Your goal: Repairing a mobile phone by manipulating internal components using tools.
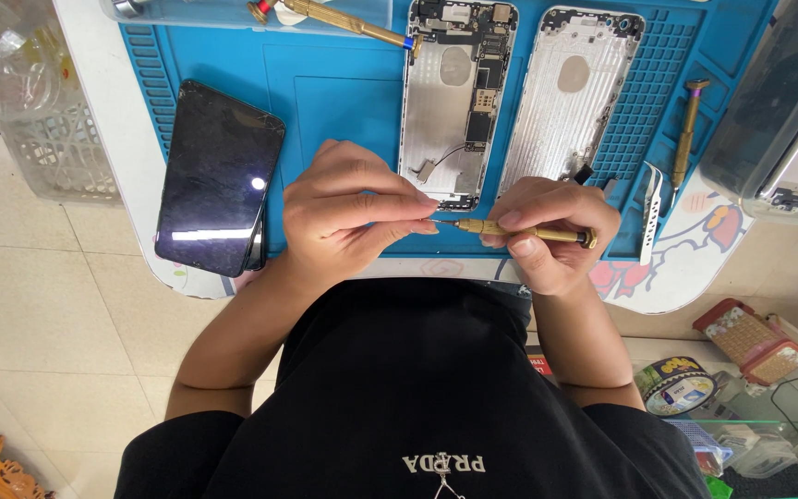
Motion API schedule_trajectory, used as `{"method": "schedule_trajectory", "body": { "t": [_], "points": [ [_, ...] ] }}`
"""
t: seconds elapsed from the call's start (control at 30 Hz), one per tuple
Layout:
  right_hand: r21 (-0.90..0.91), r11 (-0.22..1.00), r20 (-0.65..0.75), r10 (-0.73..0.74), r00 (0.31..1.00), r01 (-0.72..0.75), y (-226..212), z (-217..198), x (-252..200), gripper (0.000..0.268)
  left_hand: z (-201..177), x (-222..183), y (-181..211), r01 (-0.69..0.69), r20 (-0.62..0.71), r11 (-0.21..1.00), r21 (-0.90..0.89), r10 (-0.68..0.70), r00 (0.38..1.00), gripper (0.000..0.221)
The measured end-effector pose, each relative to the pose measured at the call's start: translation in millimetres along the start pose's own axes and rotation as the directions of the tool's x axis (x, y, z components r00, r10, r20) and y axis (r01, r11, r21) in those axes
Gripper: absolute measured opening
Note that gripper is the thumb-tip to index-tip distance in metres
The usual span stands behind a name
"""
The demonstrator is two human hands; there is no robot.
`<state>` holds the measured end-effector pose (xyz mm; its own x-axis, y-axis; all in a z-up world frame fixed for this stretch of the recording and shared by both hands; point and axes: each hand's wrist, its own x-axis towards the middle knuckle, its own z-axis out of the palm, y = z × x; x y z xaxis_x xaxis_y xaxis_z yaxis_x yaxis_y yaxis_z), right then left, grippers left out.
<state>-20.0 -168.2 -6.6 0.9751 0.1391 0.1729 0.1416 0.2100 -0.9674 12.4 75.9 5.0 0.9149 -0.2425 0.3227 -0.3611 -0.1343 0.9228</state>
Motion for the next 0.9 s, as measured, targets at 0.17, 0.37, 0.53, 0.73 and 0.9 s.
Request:
{"method": "schedule_trajectory", "body": {
  "t": [0.17,0.37,0.53,0.73,0.9],
  "points": [
    [-0.003,1.0,0.016,0.02,1.0,-0.02,-1.9,-0.1,1.1,0.023,0.0,-0.4,-0.2,-0.001,0.002,1.0,0.013,0.001,1.0,0.027],
    [-0.013,0.999,0.03,0.036,0.999,-0.035,-3.2,0.1,0.9,0.023,-0.2,-0.1,0.0,0.001,0.006,1.0,0.021,-0.001,1.0,0.027],
    [-0.024,0.999,0.034,0.048,0.998,-0.047,-4.1,0.0,2.5,0.023,-0.7,0.2,1.0,-0.006,0.012,1.0,0.031,0.005,1.0,0.026],
    [-0.029,0.998,0.034,0.063,0.997,-0.062,-5.3,0.0,1.9,0.023,0.3,-1.3,-1.2,-0.014,0.004,1.0,0.026,0.014,1.0,0.027],
    [-0.02,0.997,0.025,0.07,0.997,-0.07,-5.6,-0.9,2.1,0.022,-1.8,2.5,3.9,0.019,0.015,0.999,0.049,-0.02,1.0,0.045]
  ]
}}
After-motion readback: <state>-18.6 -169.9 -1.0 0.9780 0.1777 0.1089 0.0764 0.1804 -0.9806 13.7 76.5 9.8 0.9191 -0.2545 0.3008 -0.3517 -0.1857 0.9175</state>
